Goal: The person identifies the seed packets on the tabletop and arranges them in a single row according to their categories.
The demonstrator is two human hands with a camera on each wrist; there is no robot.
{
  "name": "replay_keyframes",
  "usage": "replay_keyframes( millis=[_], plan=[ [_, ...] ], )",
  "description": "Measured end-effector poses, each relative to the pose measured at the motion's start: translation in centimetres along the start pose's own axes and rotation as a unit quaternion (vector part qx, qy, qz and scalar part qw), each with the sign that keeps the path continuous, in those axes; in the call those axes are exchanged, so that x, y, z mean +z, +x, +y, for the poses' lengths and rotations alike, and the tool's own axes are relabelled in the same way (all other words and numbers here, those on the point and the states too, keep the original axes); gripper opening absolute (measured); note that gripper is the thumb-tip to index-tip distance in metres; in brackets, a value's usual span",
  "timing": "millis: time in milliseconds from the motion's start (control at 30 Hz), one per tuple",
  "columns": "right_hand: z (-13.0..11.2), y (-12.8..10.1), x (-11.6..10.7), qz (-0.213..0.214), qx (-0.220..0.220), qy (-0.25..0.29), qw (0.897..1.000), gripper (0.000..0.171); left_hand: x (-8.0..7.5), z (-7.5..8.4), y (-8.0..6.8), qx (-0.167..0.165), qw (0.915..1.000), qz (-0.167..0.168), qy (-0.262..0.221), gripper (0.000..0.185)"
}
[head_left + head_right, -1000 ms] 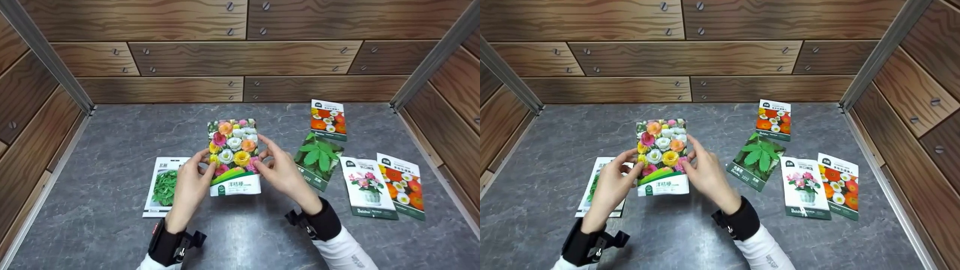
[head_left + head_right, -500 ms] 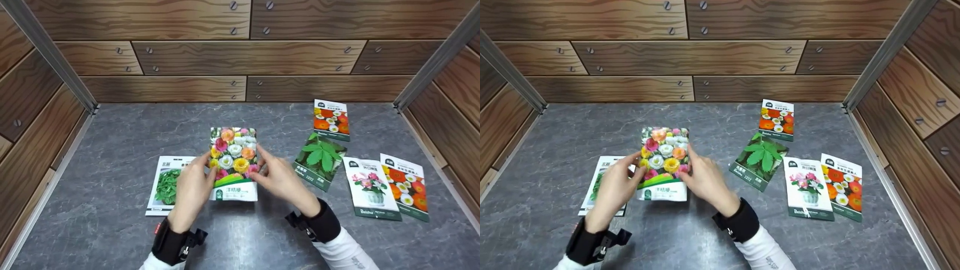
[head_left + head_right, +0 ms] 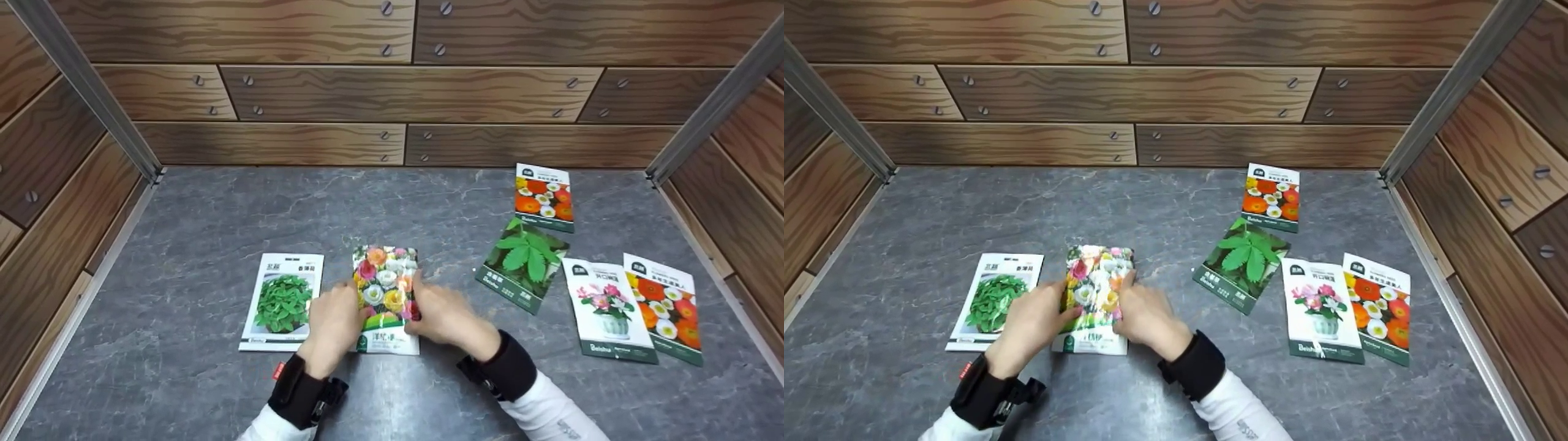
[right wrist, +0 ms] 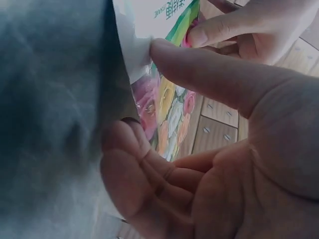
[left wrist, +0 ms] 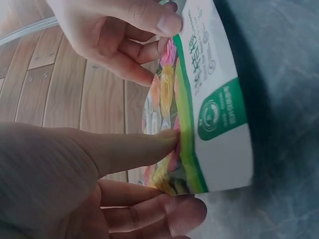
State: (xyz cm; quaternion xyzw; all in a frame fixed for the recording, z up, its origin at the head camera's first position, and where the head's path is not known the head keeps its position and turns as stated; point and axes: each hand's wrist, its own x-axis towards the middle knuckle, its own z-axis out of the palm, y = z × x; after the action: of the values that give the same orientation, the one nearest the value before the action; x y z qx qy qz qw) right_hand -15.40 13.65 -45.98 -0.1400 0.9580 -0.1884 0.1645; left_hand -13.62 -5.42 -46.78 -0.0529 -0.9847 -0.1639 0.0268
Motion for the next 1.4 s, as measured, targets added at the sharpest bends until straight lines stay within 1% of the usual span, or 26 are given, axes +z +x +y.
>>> replay_keyframes(
  millis=[100,167,233,267,300,367,400,467,500,567,600,667,800,967,1067,1233,1400],
  plan=[
    [0.0,-0.1,0.5,0.001,-0.018,-0.012,1.0,0.1,0.7,0.3,-0.3,0.0,0.9991,0.02,0.038,0.042],
    [0.0,-0.2,0.8,0.003,-0.029,-0.023,0.999,0.096,1.1,0.4,-0.4,0.008,0.9971,0.038,0.065,0.045],
    [0.0,-0.2,0.9,0.004,-0.035,-0.03,0.999,0.09,1.4,0.4,-0.5,0.017,0.9959,0.042,0.078,0.047],
    [0.0,-0.2,0.9,0.001,-0.035,-0.032,0.999,0.089,1.5,0.4,-0.5,0.023,0.996,0.038,0.077,0.048],
    [-0.1,-0.2,0.8,-0.002,-0.035,-0.034,0.999,0.087,1.5,0.4,-0.5,0.034,0.9961,0.033,0.075,0.045],
    [0.0,-0.1,0.7,-0.012,-0.039,-0.044,0.998,0.083,1.5,0.2,-0.5,0.058,0.9962,0.01,0.065,0.041],
    [0.0,-0.1,0.6,-0.019,-0.042,-0.05,0.998,0.083,1.5,0.1,-0.5,0.067,0.996,-0.007,0.058,0.041],
    [0.1,-0.2,0.4,-0.039,-0.048,-0.066,0.996,0.088,1.3,-0.1,-0.6,0.084,0.9946,-0.042,0.045,0.042],
    [0.2,-0.3,0.3,-0.049,-0.052,-0.076,0.995,0.091,1.2,-0.2,-0.6,0.09,0.9934,-0.059,0.04,0.047],
    [0.3,-0.3,0.2,-0.063,-0.062,-0.09,0.992,0.098,1.1,-0.5,-0.8,0.093,0.9915,-0.083,0.035,0.063],
    [0.3,-0.4,0.2,-0.068,-0.067,-0.094,0.991,0.101,1.1,-0.6,-0.9,0.093,0.991,-0.092,0.029,0.07],
    [0.3,-0.4,0.2,-0.072,-0.074,-0.097,0.99,0.103,1.2,-0.9,-1.1,0.092,0.9906,-0.099,0.019,0.076],
    [0.4,-0.4,0.3,-0.068,-0.084,-0.091,0.99,0.102,1.2,-1.2,-1.2,0.086,0.9906,-0.106,0.012,0.078],
    [0.1,-0.5,0.7,-0.067,-0.084,-0.078,0.991,0.103,0.8,-1.3,-1.0,0.077,0.99,-0.116,0.025,0.079],
    [-0.3,-0.5,0.9,-0.062,-0.089,-0.078,0.991,0.102,0.6,-1.6,-1.0,0.074,0.9899,-0.119,0.023,0.077],
    [-0.9,-0.6,1.4,-0.036,-0.107,-0.102,0.988,0.101,0.2,-2.1,-1.0,0.066,0.9893,-0.13,0.008,0.075],
    [-1.3,-0.7,1.9,0.0,-0.113,-0.115,0.987,0.1,0.1,-2.3,-1.0,0.056,0.9891,-0.136,0.003,0.075]
  ],
)
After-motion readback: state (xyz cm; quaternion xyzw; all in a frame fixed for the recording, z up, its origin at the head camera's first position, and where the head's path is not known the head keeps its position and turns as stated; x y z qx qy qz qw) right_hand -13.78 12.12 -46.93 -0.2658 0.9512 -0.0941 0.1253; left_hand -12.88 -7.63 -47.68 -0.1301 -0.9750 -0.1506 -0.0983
